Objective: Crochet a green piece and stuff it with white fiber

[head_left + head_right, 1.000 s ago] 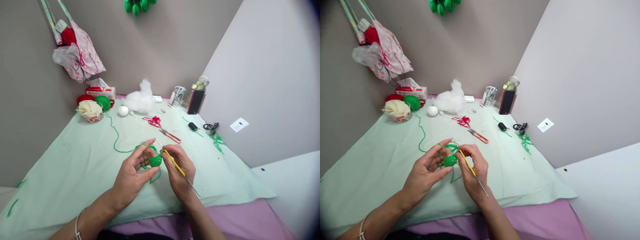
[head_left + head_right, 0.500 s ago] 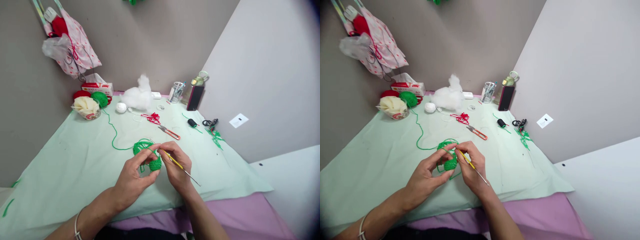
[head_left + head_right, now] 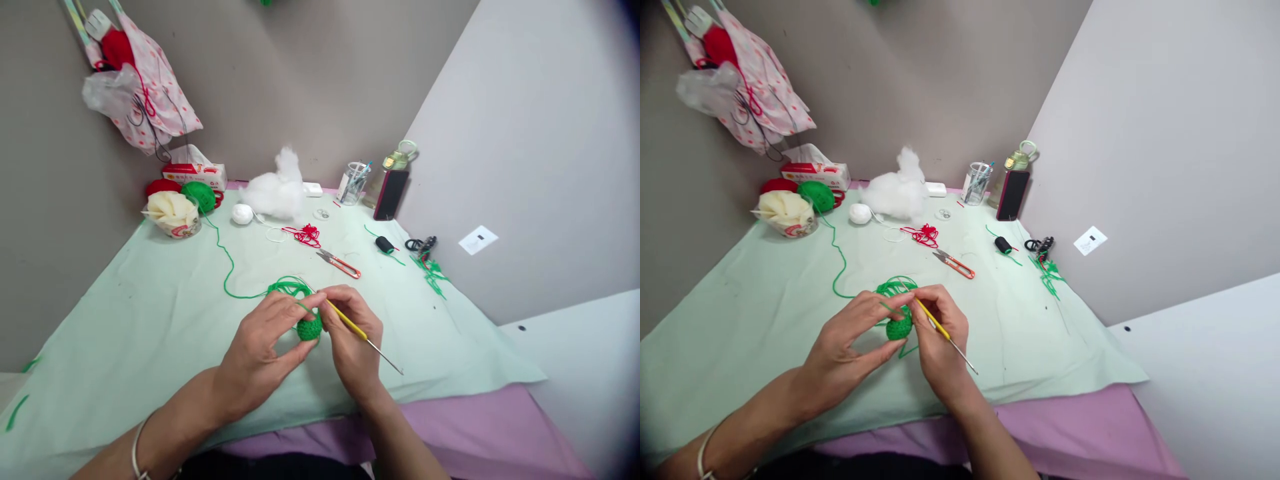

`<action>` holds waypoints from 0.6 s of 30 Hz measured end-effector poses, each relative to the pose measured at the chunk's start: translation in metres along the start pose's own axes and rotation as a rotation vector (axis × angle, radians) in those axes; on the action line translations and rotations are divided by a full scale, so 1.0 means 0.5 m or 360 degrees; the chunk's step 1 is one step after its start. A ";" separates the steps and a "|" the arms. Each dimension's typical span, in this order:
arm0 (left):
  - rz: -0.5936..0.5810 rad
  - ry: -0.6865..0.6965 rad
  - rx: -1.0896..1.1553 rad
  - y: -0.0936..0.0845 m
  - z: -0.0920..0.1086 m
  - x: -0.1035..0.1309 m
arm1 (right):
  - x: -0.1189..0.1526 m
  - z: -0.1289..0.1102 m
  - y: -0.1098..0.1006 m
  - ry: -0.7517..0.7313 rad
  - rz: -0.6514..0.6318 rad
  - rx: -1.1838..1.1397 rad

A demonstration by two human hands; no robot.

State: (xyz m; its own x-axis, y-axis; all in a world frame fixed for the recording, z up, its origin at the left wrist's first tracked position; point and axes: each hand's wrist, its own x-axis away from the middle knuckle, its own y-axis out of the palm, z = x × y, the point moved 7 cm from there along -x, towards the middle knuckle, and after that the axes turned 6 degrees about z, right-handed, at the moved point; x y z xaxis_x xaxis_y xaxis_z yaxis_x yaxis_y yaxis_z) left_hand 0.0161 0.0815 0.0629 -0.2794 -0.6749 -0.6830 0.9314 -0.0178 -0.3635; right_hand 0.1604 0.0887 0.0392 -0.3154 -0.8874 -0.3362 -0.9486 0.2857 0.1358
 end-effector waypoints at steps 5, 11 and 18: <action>-0.0018 -0.0340 0.0142 0.005 -0.026 0.015 | -0.009 0.013 0.007 0.0047 -0.0063 -0.0031; 0.0064 -0.0956 0.0560 0.004 -0.058 0.038 | -0.011 -0.004 0.007 0.0020 -0.0025 -0.0078; 0.0047 -0.1209 0.0797 -0.001 -0.069 0.047 | 0.020 -0.016 -0.004 -0.0126 -0.0037 -0.0153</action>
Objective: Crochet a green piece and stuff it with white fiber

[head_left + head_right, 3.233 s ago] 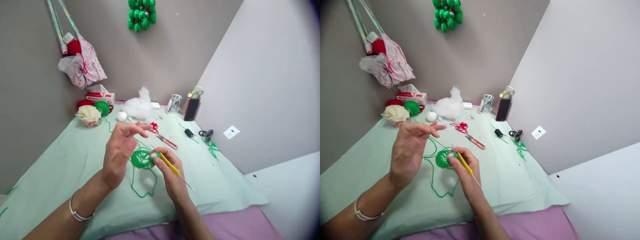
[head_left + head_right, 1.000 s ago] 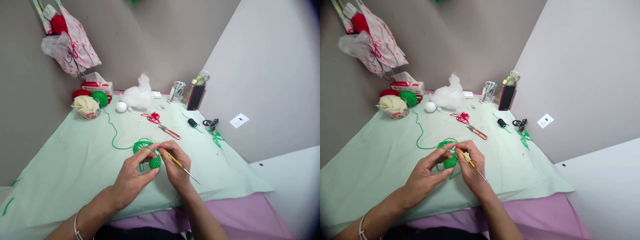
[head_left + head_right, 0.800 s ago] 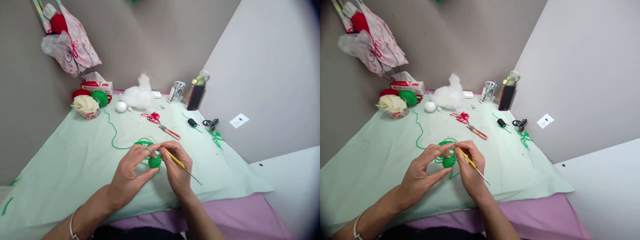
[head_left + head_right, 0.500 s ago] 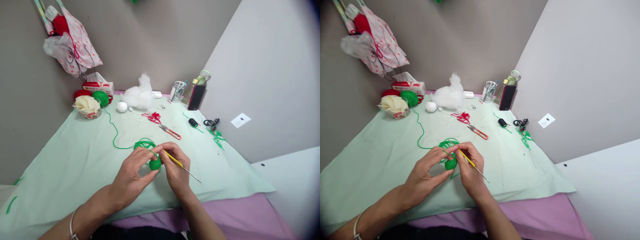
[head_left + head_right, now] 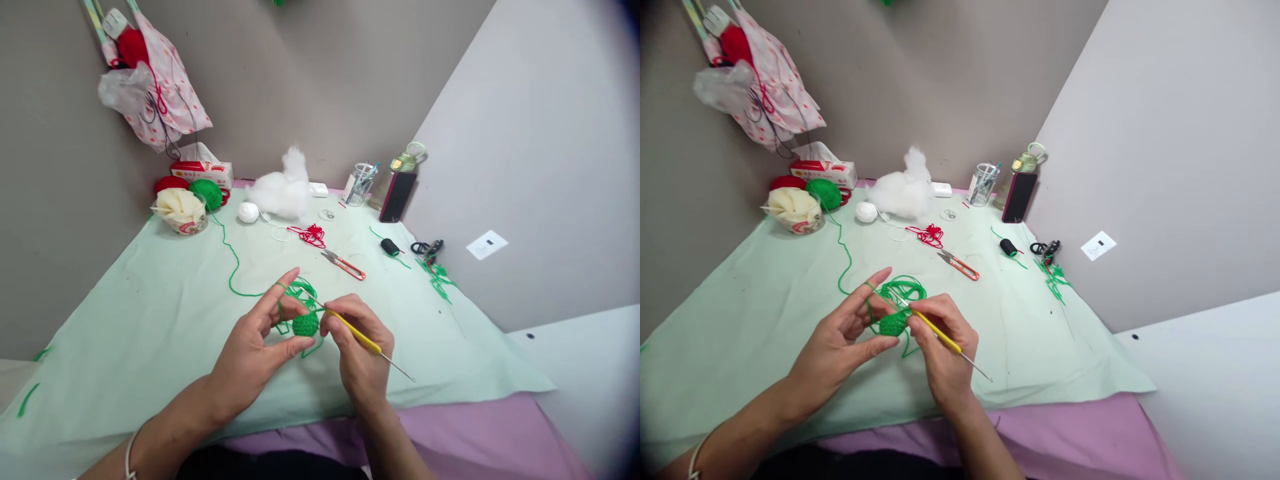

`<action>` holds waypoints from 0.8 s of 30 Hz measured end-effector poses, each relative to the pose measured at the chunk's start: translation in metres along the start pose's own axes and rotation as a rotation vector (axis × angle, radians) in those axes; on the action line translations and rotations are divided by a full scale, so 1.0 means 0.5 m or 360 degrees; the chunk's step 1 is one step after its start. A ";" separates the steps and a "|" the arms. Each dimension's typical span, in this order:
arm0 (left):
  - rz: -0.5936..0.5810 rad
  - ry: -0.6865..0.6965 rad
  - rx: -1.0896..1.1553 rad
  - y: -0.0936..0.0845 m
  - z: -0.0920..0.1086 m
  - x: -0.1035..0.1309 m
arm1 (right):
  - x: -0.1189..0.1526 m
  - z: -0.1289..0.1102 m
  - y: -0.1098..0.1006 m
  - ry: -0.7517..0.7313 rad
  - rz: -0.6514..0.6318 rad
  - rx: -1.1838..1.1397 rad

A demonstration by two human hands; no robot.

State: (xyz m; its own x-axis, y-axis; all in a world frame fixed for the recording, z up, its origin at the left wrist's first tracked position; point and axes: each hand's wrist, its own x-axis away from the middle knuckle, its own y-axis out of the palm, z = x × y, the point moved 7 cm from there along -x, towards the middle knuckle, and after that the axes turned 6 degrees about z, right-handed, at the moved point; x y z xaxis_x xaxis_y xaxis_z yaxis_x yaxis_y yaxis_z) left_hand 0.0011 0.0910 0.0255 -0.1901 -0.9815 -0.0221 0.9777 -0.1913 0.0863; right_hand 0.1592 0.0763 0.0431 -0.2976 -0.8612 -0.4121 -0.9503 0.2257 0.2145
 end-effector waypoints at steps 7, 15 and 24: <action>-0.0070 -0.0038 0.0129 0.001 0.004 -0.003 | 0.006 0.028 -0.005 0.0380 -0.0144 -0.0429; -0.0246 0.0095 0.0099 0.012 0.017 -0.005 | 0.012 0.030 -0.005 0.0449 -0.0161 -0.0422; -0.0350 -0.0028 0.0059 0.019 0.011 -0.009 | 0.016 0.007 -0.020 0.0128 -0.0174 -0.0201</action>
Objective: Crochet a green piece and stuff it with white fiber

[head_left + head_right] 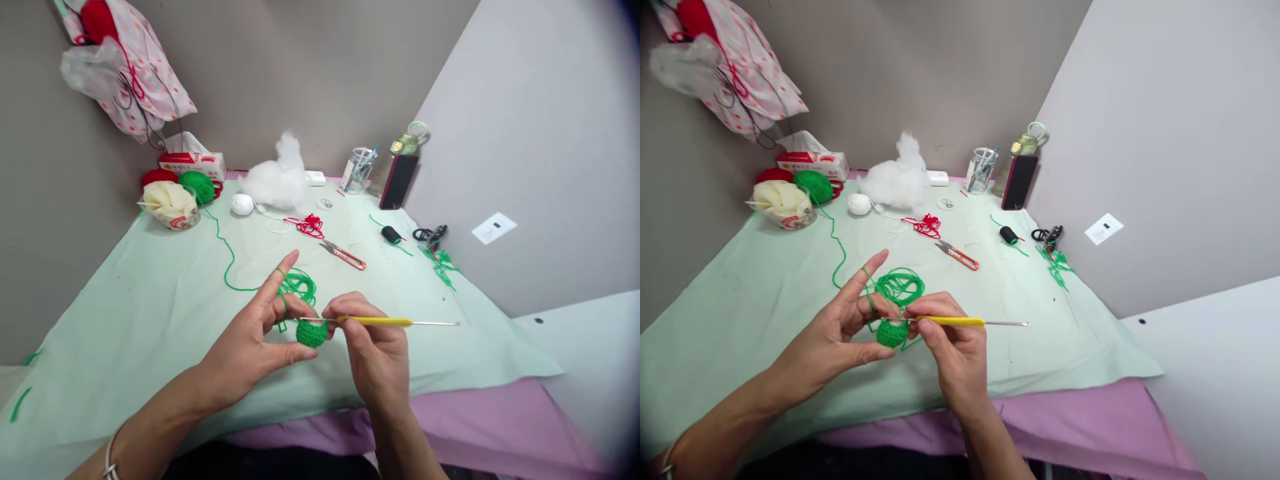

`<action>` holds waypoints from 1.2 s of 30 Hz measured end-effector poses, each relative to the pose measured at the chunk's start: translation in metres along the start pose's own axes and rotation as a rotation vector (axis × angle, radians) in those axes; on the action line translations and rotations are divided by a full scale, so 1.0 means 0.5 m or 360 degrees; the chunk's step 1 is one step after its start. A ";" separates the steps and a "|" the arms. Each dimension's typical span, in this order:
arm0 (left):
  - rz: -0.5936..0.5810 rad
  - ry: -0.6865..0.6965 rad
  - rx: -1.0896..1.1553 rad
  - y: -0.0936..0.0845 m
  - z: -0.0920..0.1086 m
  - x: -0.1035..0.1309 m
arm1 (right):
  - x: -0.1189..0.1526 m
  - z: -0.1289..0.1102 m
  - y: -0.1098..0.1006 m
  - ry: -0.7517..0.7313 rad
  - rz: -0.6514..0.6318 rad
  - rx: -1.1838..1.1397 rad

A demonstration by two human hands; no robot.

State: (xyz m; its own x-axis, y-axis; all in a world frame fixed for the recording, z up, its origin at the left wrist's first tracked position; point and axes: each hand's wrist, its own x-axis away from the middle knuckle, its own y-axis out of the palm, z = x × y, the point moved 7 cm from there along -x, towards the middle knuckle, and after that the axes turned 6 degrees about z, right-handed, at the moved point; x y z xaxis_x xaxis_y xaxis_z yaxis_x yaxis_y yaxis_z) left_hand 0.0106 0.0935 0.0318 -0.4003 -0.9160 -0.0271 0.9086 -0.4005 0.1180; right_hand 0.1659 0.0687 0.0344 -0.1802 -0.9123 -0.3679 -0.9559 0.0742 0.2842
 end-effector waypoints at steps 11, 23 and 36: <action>0.0118 0.0094 -0.0118 -0.023 -0.026 -0.006 | 0.005 0.028 0.000 0.0031 0.0044 0.0115; 0.0118 0.0087 -0.0051 -0.036 -0.040 -0.009 | 0.010 0.041 0.004 0.0042 0.0057 0.0173; 0.0088 0.0187 -0.0200 -0.031 -0.027 -0.012 | -0.012 0.055 -0.014 0.0347 -0.0061 0.0051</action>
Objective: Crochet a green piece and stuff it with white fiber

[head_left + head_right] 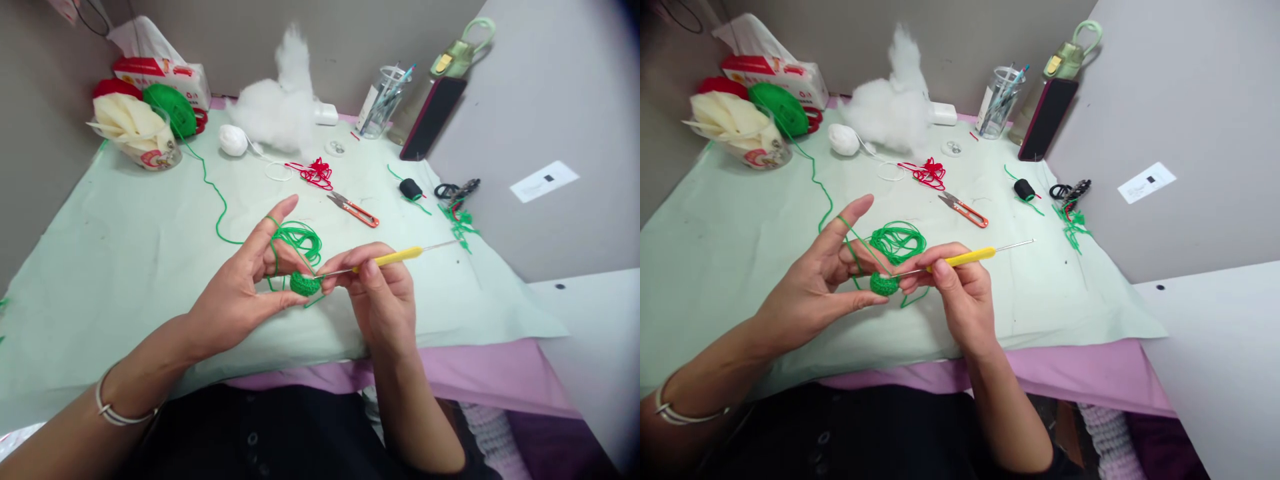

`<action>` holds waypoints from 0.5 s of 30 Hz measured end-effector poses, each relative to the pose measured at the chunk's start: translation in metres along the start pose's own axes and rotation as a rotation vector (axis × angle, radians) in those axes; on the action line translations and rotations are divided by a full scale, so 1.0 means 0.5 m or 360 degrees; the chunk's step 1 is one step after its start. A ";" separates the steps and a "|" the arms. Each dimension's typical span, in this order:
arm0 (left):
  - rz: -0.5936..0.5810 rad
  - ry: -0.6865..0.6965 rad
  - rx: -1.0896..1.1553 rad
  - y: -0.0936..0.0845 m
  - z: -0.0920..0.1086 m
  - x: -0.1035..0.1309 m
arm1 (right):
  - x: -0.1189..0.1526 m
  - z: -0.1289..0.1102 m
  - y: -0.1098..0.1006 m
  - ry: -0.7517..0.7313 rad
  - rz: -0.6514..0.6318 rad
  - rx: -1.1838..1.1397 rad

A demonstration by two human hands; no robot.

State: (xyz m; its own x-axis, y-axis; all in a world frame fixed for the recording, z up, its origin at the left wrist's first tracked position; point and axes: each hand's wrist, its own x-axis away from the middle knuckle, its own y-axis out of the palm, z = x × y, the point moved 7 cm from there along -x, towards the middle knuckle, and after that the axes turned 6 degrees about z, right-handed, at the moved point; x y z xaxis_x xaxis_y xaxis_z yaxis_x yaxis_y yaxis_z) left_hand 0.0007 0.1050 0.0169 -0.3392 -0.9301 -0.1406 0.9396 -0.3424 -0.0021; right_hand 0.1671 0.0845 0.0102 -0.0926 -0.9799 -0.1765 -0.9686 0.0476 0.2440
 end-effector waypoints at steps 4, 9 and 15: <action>-0.0021 -0.0023 -0.0031 0.003 0.001 0.001 | -0.001 -0.016 -0.002 -0.0078 -0.0099 0.0041; -0.0041 0.0007 -0.0125 0.001 0.006 0.000 | 0.005 -0.055 0.004 -0.0272 -0.0165 0.0302; -0.0102 0.0079 -0.0241 0.003 0.012 0.005 | 0.017 -0.078 0.025 -0.0522 -0.0500 0.0561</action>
